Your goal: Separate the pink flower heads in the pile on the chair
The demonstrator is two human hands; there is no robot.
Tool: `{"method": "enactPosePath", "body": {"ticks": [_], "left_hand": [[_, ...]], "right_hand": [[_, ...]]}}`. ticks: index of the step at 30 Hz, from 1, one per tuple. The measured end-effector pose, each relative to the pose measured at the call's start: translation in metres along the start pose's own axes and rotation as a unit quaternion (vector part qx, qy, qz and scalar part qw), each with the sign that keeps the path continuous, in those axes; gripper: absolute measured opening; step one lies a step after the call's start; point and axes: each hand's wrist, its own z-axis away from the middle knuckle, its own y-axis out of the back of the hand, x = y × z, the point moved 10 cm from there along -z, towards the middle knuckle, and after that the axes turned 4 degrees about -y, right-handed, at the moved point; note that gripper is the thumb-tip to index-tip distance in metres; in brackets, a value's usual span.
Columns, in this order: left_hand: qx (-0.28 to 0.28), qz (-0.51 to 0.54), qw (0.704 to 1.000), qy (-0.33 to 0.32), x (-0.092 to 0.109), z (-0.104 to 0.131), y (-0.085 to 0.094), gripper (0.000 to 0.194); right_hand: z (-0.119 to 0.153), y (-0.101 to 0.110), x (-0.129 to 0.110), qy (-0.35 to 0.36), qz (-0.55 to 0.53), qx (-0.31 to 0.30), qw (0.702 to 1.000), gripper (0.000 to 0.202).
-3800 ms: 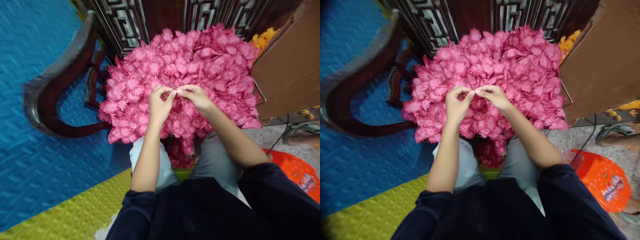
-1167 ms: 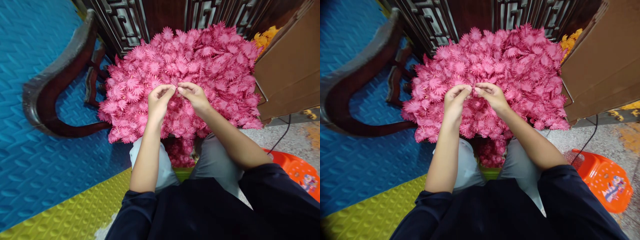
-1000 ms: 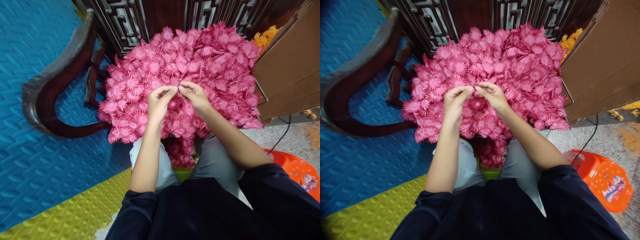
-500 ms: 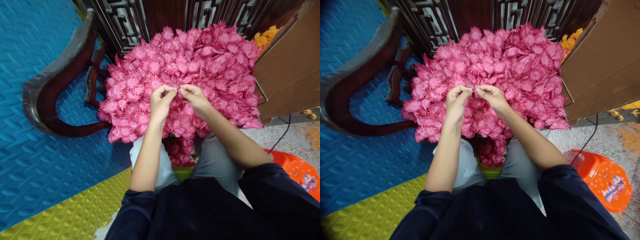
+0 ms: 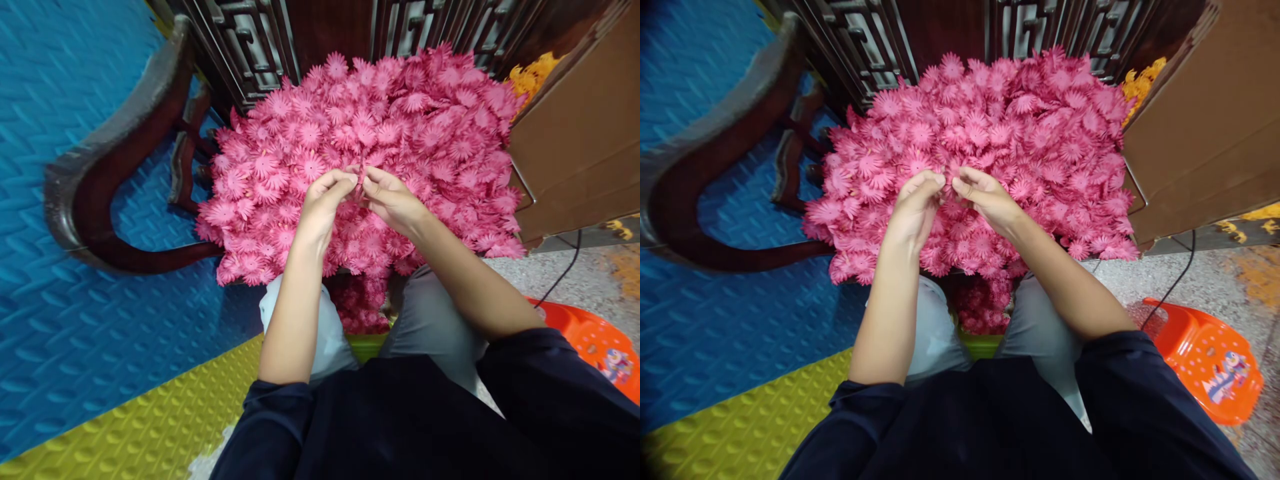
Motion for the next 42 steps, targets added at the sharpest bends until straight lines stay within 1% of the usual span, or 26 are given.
{"method": "enactPosePath", "body": {"ticks": [3, 6, 9, 11, 16, 19, 22, 25, 29, 31, 32, 34, 35, 36, 37, 38, 39, 42], "left_hand": [[-0.007, 0.012, 1.000, 0.013, -0.007, -0.001, 0.002, 0.016], [0.024, 0.068, 0.997, 0.041, -0.014, 0.000, 0.009, 0.010], [0.064, 0.114, 0.990, 0.061, -0.018, 0.003, 0.016, 0.005], [0.070, 0.124, 0.987, 0.069, -0.020, 0.004, 0.017, 0.004], [0.059, 0.116, 0.989, 0.068, -0.019, 0.003, 0.016, 0.001], [0.056, 0.120, 0.988, 0.073, -0.018, 0.003, 0.013, 0.007], [0.030, 0.127, 0.989, 0.064, -0.014, 0.003, 0.004, 0.014], [-0.004, 0.137, 0.988, 0.065, -0.013, 0.004, -0.004, 0.015], [-0.005, 0.165, 0.983, 0.080, -0.018, 0.004, -0.005, 0.013], [0.009, 0.169, 0.982, 0.087, -0.021, 0.004, -0.002, 0.012], [0.020, 0.166, 0.982, 0.089, -0.022, 0.004, 0.000, 0.010], [0.050, 0.156, 0.983, 0.087, -0.024, 0.004, 0.005, 0.010], [0.066, 0.151, 0.983, 0.083, -0.023, 0.004, 0.008, 0.011], [0.085, 0.144, 0.983, 0.077, -0.022, 0.004, 0.011, 0.014], [0.103, 0.132, 0.983, 0.070, -0.021, 0.004, 0.014, 0.017], [0.122, 0.116, 0.983, 0.065, -0.019, 0.005, 0.017, 0.018], [0.139, 0.098, 0.983, 0.062, -0.017, 0.006, 0.020, 0.019], [0.159, 0.068, 0.983, 0.063, -0.015, 0.008, 0.022, 0.019]], "right_hand": [[-0.001, 0.005, 0.002, -0.010, -0.026, 0.024, 0.999, 0.051], [-0.002, 0.011, 0.005, -0.018, -0.066, 0.050, 0.996, 0.050], [-0.003, 0.011, 0.006, -0.020, -0.082, 0.050, 0.995, 0.046], [-0.003, 0.012, 0.007, -0.020, -0.076, 0.053, 0.996, 0.045], [-0.005, 0.024, 0.007, -0.006, -0.040, 0.083, 0.996, 0.047], [-0.007, 0.027, 0.004, 0.013, -0.013, 0.080, 0.997, 0.047], [-0.007, 0.029, 0.003, 0.024, 0.006, 0.081, 0.996, 0.048], [-0.007, 0.027, 0.004, 0.014, 0.005, 0.079, 0.997, 0.051], [-0.007, 0.022, 0.010, -0.008, 0.012, 0.068, 0.998, 0.051], [-0.008, 0.026, 0.013, -0.004, 0.024, 0.081, 0.996, 0.053], [-0.008, 0.030, 0.013, 0.009, 0.033, 0.098, 0.995, 0.056], [-0.006, 0.043, 0.007, 0.061, 0.063, 0.164, 0.983, 0.061], [-0.002, 0.049, 0.001, 0.095, 0.085, 0.202, 0.971, 0.061], [0.002, 0.052, -0.005, 0.126, 0.110, 0.232, 0.958, 0.058], [0.006, 0.052, -0.011, 0.150, 0.135, 0.248, 0.948, 0.055], [0.008, 0.048, -0.016, 0.167, 0.157, 0.246, 0.942, 0.050], [0.008, 0.041, -0.019, 0.177, 0.175, 0.229, 0.941, 0.046], [0.009, 0.020, -0.026, 0.186, 0.187, 0.165, 0.951, 0.042]]}}
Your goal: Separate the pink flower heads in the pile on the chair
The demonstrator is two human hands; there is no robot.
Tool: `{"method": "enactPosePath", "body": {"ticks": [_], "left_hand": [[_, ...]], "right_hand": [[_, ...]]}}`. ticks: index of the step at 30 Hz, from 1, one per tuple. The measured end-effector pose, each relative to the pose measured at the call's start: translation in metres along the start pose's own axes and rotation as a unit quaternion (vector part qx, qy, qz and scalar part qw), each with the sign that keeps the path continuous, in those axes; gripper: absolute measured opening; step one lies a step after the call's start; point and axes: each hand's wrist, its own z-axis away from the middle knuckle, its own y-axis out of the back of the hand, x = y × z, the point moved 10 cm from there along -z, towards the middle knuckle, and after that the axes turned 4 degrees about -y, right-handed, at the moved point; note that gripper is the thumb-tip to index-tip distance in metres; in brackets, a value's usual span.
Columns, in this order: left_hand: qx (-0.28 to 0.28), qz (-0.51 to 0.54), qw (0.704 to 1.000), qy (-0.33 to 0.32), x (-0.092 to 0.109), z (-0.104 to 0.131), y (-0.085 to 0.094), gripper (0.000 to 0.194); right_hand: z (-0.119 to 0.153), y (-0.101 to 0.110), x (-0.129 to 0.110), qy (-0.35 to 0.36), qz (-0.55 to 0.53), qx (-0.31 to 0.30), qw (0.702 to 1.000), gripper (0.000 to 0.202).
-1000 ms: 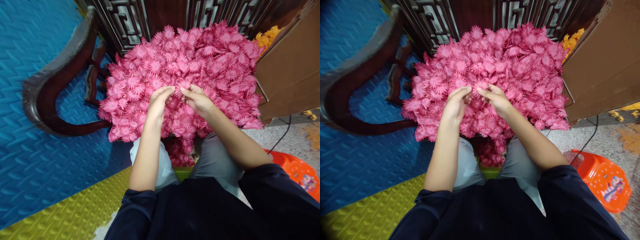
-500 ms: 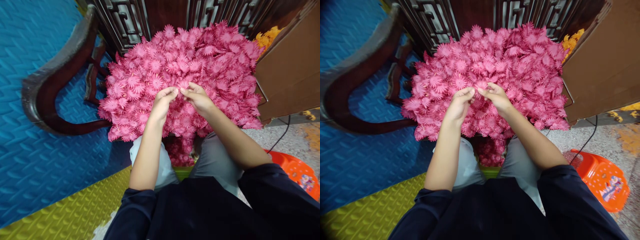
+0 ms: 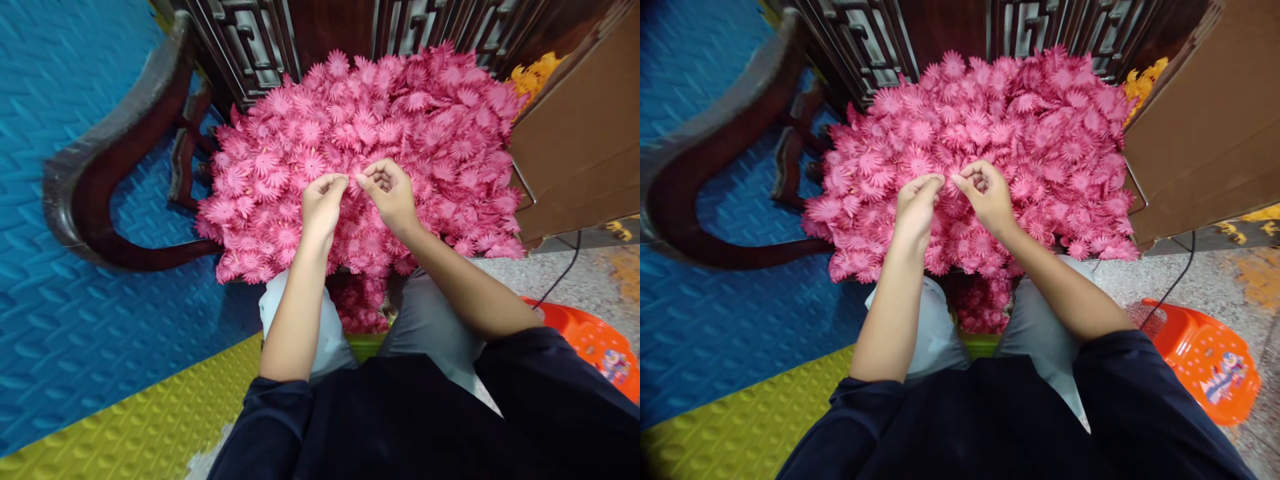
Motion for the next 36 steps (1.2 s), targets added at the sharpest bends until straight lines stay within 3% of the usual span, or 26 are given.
{"method": "enactPosePath", "body": {"ticks": [7, 11, 19, 25, 36], "left_hand": [[-0.075, 0.076, 0.993, 0.056, -0.013, 0.000, -0.013, 0.015], [-0.076, 0.112, 0.986, 0.102, -0.016, 0.002, -0.015, 0.013], [-0.103, 0.081, 0.984, 0.124, -0.016, 0.004, -0.018, 0.012], [-0.078, 0.109, 0.980, 0.150, -0.017, 0.006, -0.016, 0.014], [-0.090, 0.103, 0.980, 0.143, -0.014, 0.006, -0.018, 0.016]], "right_hand": [[0.001, -0.005, 0.001, -0.023, -0.057, -0.024, 0.998, 0.042], [0.000, -0.006, 0.000, -0.032, -0.072, -0.038, 0.996, 0.040], [0.001, -0.005, -0.008, -0.036, -0.023, -0.051, 0.998, 0.042], [0.001, -0.005, -0.005, -0.042, -0.042, -0.058, 0.997, 0.039], [0.001, -0.006, -0.002, -0.055, -0.061, -0.056, 0.995, 0.039]]}}
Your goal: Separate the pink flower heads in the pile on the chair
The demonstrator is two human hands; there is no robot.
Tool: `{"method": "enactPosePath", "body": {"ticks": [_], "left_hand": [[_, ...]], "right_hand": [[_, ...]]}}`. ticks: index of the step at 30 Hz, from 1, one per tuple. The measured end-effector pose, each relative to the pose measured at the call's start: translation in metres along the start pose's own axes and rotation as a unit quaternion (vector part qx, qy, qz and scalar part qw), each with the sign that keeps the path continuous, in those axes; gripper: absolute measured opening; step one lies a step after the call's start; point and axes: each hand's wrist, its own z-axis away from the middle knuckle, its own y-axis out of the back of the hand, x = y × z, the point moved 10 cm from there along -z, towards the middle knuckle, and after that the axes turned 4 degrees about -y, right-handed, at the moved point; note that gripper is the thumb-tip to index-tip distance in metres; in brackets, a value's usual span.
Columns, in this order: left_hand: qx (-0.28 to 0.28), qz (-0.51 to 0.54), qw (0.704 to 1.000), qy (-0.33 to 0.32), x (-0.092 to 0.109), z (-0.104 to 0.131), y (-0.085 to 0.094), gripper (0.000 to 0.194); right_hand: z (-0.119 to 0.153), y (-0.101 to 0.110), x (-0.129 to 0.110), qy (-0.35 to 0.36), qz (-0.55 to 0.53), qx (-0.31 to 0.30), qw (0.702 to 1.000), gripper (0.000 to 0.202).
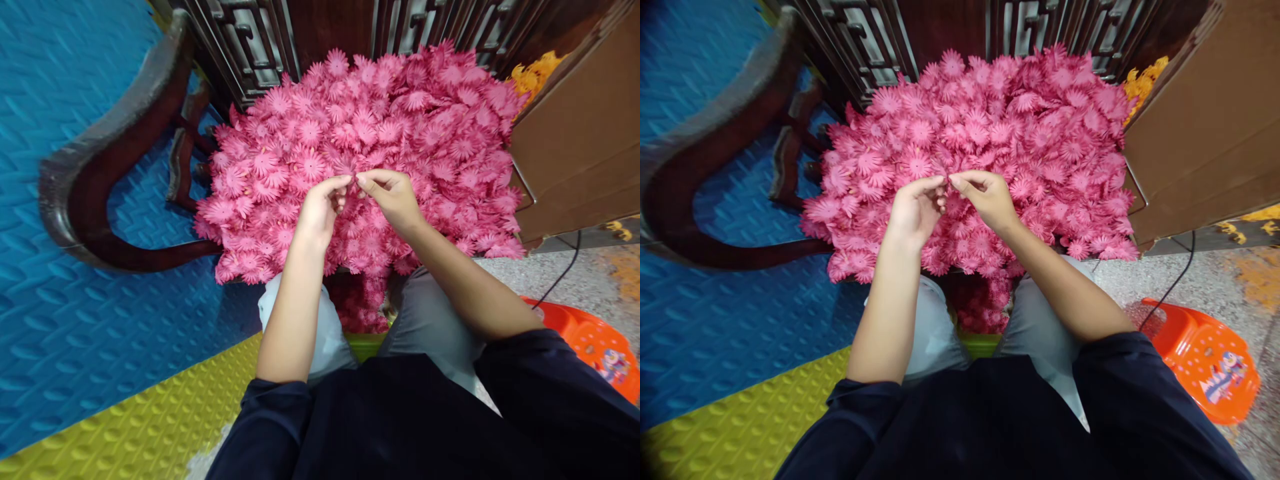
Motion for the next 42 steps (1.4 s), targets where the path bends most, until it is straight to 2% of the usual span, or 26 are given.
{"method": "enactPosePath", "body": {"ticks": [6, 14, 18, 22, 31, 38, 42], "left_hand": [[0.000, -0.028, 0.999, -0.022, -0.001, -0.002, 0.003, 0.013], [0.008, -0.120, 0.976, -0.184, 0.026, 0.006, 0.003, 0.008], [-0.009, -0.158, 0.962, -0.224, 0.034, 0.010, 0.000, 0.015], [-0.012, -0.175, 0.957, -0.232, 0.034, 0.010, 0.001, 0.016], [-0.001, -0.165, 0.959, -0.229, 0.036, 0.011, 0.000, 0.004], [0.041, -0.159, 0.968, -0.188, 0.033, 0.010, 0.004, 0.016], [0.044, -0.146, 0.973, -0.174, 0.030, 0.008, 0.005, 0.020]], "right_hand": [[0.000, 0.000, 0.002, -0.007, -0.001, -0.004, 1.000, 0.039], [-0.001, 0.002, 0.002, -0.008, -0.016, 0.003, 1.000, 0.040], [-0.001, 0.003, 0.001, -0.018, -0.017, 0.010, 1.000, 0.042], [-0.001, 0.005, 0.002, -0.015, -0.015, 0.010, 1.000, 0.041], [-0.002, 0.004, 0.004, -0.017, -0.011, 0.002, 1.000, 0.040], [-0.001, 0.001, 0.002, -0.020, -0.026, 0.003, 0.999, 0.041], [0.000, -0.002, 0.002, -0.017, -0.018, -0.013, 1.000, 0.039]]}}
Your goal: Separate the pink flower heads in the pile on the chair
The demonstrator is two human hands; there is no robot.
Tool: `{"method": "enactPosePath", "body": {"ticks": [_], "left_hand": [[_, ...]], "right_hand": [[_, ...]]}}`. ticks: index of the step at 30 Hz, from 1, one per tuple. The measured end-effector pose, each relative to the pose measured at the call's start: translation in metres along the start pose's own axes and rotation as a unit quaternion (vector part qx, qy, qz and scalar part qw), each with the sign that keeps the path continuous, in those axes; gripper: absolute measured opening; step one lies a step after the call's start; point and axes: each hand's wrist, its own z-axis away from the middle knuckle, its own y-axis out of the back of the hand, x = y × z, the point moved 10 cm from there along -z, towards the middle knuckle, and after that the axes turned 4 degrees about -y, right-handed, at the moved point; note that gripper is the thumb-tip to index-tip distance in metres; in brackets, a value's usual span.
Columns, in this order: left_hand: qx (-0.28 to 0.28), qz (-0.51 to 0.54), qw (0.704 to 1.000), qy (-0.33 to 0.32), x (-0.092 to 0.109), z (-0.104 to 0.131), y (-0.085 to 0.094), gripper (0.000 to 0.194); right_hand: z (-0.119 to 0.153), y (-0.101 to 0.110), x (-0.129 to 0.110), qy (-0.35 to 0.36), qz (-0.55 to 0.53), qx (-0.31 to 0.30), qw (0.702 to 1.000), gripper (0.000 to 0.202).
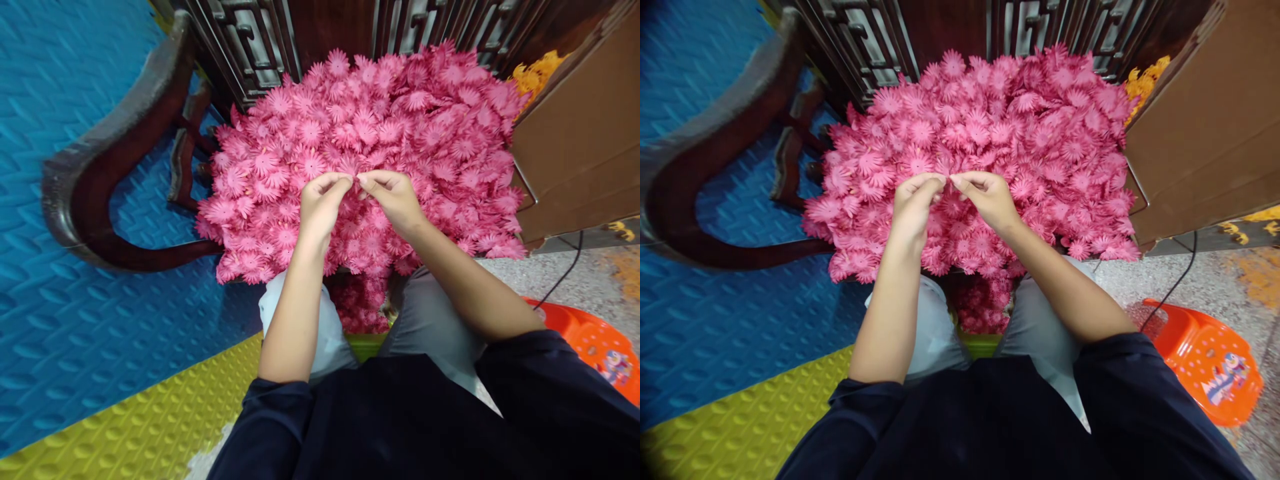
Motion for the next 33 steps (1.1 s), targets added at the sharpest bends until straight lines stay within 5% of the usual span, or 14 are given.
{"method": "enactPosePath", "body": {"ticks": [12, 22, 26, 33], "left_hand": [[-0.007, -0.012, 1.000, -0.018, -0.002, -0.002, 0.001, 0.013], [0.004, -0.068, 0.995, -0.066, 0.004, -0.005, 0.003, 0.017], [0.055, -0.068, 0.994, -0.068, 0.001, -0.007, 0.014, 0.017], [0.124, -0.082, 0.972, -0.185, 0.015, -0.001, 0.023, 0.017]], "right_hand": [[0.004, -0.005, -0.008, -0.006, -0.021, -0.005, 1.000, 0.037], [0.003, 0.010, -0.005, 0.024, 0.013, 0.067, 0.997, 0.036], [0.006, 0.008, -0.008, 0.044, 0.045, 0.075, 0.995, 0.039], [0.007, -0.002, -0.004, 0.039, 0.032, 0.073, 0.996, 0.043]]}}
